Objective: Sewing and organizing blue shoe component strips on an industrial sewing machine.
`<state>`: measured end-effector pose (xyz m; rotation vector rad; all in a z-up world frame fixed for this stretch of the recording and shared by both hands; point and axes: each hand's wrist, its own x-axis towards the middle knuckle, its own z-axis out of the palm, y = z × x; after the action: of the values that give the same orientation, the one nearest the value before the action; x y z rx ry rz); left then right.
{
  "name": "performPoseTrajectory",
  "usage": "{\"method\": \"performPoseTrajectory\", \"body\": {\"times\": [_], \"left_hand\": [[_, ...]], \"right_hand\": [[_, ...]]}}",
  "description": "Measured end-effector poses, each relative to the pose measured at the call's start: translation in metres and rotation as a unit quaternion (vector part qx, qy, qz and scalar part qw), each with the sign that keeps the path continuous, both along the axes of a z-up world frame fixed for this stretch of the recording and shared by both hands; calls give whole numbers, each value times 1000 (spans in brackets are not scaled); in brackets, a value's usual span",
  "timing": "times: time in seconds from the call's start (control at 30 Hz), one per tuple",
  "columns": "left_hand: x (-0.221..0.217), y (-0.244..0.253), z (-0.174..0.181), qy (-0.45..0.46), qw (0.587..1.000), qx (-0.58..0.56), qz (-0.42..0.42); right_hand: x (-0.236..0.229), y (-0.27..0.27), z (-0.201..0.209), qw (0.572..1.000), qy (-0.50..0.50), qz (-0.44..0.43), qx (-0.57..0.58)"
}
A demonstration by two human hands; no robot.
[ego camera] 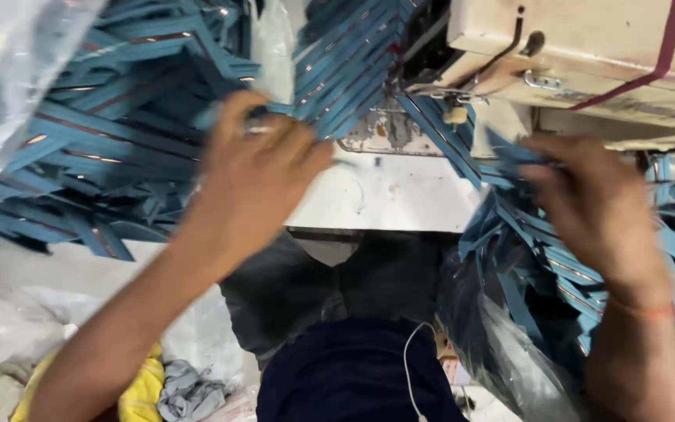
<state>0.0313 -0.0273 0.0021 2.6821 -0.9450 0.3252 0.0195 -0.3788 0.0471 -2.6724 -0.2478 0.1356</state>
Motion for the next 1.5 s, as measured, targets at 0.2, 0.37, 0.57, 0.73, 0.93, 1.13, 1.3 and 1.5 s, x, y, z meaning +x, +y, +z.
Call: {"method": "performPoseTrajectory", "body": {"times": [0.2,0.37,0.57,0.73,0.93,1.13,1.3,1.5], "left_hand": [[30,-84,-106,84,986,-100,104],[26,-82,-111,93,976,-143,139],[18,-80,-101,21,991,-49,121],[8,-94,-110,-113,978,103,141],[8,-100,-103,-35,984,122,127],[12,-97,-103,-71,985,118,108],[16,-100,-104,-75,982,142,98],[16,-104,-108,-60,980,148,119]], "right_hand": [[36,45,-124,999,29,21,23],[27,55,-122,990,-93,88,62],[25,56,-120,993,-93,54,44],[20,64,-126,991,-116,59,29],[22,66,-124,993,-106,57,3],[26,66,-125,993,-102,63,22],[27,67,-127,993,-101,59,29],[28,68,-128,992,-108,65,23]]}}
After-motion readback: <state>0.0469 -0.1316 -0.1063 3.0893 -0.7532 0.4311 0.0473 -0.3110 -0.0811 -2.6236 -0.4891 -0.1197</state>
